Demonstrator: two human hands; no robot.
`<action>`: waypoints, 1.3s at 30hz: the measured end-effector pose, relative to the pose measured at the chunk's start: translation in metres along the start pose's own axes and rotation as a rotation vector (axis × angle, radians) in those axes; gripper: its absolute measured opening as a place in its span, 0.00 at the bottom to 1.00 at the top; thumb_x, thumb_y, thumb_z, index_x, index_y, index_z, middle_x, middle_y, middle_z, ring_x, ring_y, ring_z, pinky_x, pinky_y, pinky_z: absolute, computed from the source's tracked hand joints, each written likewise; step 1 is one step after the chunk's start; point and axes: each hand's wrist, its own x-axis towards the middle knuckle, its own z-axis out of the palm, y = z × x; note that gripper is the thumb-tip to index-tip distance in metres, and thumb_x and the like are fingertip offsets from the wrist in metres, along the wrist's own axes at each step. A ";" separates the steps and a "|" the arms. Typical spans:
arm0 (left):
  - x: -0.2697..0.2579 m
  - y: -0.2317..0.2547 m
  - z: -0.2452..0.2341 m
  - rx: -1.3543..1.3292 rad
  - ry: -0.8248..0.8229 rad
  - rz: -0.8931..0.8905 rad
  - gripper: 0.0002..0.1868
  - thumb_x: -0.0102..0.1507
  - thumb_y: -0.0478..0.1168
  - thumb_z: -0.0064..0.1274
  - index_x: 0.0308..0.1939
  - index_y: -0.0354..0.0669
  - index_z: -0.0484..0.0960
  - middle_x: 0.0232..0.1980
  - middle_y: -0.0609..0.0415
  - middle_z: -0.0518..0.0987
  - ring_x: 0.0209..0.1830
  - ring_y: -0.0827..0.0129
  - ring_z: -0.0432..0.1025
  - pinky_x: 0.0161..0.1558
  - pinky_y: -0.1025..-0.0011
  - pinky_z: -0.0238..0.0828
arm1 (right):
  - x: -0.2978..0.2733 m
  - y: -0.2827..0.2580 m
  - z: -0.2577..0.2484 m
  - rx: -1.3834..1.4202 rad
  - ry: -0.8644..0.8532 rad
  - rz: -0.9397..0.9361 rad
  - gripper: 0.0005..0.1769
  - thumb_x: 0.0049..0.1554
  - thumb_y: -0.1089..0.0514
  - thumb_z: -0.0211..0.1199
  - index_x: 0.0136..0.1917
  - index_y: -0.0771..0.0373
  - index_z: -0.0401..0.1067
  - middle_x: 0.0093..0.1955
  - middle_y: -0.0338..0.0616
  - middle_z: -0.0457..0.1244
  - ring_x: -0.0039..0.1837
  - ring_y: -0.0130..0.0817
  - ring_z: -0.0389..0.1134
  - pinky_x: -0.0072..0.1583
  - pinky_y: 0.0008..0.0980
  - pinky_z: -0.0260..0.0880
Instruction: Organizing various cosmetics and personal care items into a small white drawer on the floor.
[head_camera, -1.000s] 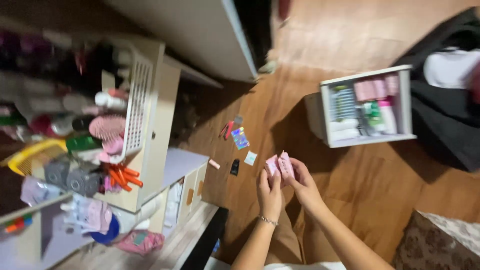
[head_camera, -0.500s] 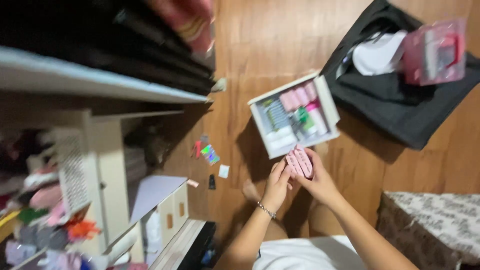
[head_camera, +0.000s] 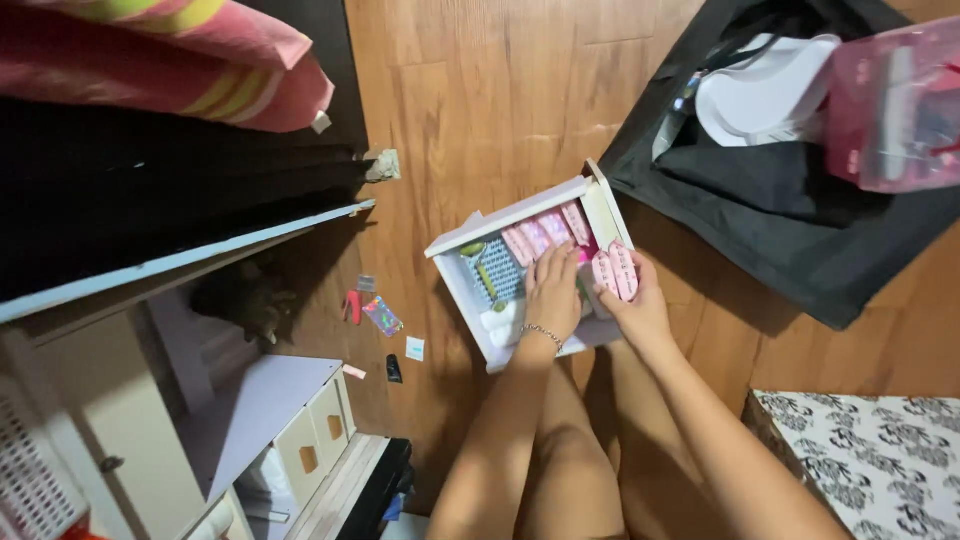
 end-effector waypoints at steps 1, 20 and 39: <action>0.012 -0.007 0.007 0.120 -0.013 0.093 0.35 0.58 0.34 0.54 0.70 0.42 0.68 0.77 0.53 0.63 0.80 0.58 0.52 0.75 0.52 0.46 | 0.008 0.006 0.001 -0.002 0.018 -0.009 0.38 0.53 0.66 0.69 0.73 0.67 0.56 0.68 0.49 0.61 0.68 0.32 0.64 0.67 0.31 0.66; 0.064 -0.074 0.042 0.681 -0.167 0.469 0.29 0.64 0.45 0.45 0.69 0.43 0.76 0.77 0.57 0.63 0.82 0.63 0.45 0.77 0.53 0.42 | 0.020 -0.022 0.045 -0.153 0.026 0.017 0.38 0.55 0.67 0.65 0.76 0.65 0.54 0.70 0.48 0.60 0.71 0.33 0.62 0.70 0.32 0.63; 0.046 -0.048 0.007 0.106 -0.087 0.167 0.12 0.60 0.36 0.52 0.45 0.39 0.86 0.70 0.52 0.71 0.83 0.61 0.49 0.79 0.35 0.32 | 0.039 -0.025 0.076 -0.761 0.305 -0.329 0.42 0.55 0.64 0.70 0.78 0.68 0.55 0.62 0.58 0.53 0.64 0.53 0.59 0.67 0.45 0.64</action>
